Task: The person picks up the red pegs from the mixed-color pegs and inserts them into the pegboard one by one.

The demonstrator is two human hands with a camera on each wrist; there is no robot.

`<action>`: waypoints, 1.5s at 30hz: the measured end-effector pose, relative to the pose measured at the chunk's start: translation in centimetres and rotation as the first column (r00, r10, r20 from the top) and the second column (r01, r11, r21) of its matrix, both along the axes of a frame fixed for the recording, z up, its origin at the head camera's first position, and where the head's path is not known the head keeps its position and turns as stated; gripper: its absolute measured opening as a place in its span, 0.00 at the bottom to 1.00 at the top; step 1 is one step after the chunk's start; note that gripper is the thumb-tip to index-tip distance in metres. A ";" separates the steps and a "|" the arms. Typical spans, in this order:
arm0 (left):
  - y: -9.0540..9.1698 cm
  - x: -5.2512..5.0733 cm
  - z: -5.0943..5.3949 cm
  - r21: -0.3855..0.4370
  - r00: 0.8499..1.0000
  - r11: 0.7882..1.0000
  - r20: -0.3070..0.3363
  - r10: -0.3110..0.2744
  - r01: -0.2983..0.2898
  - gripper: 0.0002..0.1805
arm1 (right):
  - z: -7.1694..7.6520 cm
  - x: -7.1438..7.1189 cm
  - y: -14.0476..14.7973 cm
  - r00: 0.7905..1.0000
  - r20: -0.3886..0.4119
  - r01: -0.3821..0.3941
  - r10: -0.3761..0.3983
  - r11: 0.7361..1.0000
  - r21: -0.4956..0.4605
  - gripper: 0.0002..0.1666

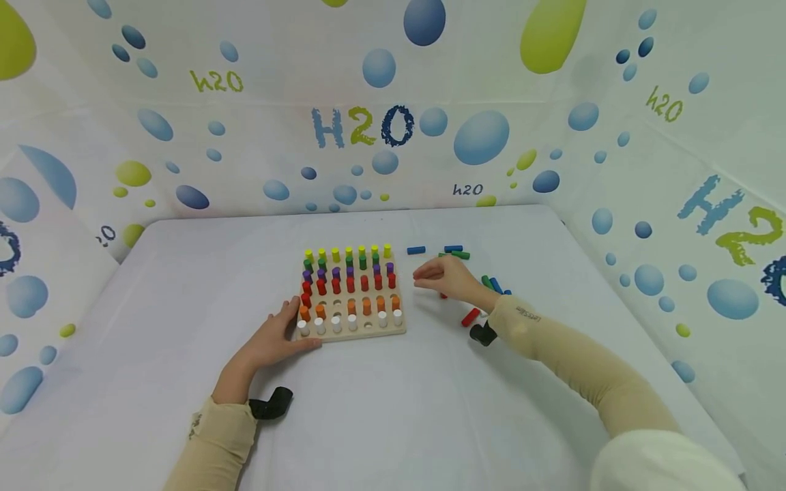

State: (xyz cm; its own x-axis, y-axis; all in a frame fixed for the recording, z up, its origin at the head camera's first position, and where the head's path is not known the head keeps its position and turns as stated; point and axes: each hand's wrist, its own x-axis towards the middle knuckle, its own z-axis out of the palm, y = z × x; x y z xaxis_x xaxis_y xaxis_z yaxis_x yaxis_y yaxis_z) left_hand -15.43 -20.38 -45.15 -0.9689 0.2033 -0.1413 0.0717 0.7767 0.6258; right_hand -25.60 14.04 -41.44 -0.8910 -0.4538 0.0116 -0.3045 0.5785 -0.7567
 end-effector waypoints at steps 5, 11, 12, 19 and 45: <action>0.0 0.0 0.0 -0.003 1.000 1.000 0.001 0.003 -0.003 0.58 | -0.2 -0.2 1.4 1.000 0.013 -0.023 0.023 1.000 -0.012 0.16; 0.0 -0.1 -0.1 0.002 1.000 1.000 0.001 -0.005 0.005 0.58 | 0.0 -0.6 3.1 0.996 -0.041 -0.077 0.079 0.996 0.052 0.16; 0.0 -0.1 -0.1 0.001 1.000 1.000 0.000 -0.006 0.006 0.58 | 0.1 -0.6 3.3 0.994 -0.059 -0.089 0.093 0.993 0.074 0.16; -0.1 -0.1 -0.1 -0.001 1.000 1.000 -0.003 -0.004 0.004 0.58 | 0.4 -0.9 4.3 0.978 -0.118 -0.139 0.171 0.961 0.240 0.15; -0.1 0.2 0.3 -0.005 1.000 1.000 0.023 0.006 -0.006 0.59 | 0.1 -0.7 3.3 0.670 -0.238 -0.223 0.703 0.496 0.839 0.16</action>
State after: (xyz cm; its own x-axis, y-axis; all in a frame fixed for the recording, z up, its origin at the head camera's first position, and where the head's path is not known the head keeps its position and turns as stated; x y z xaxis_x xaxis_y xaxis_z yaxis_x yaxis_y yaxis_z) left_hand -15.25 -20.44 -44.86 -0.9665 0.1969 -0.1648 0.0525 0.7799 0.6237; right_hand -26.26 17.31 -41.32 -0.4881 -0.8574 -0.1633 -0.8686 0.4587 0.1875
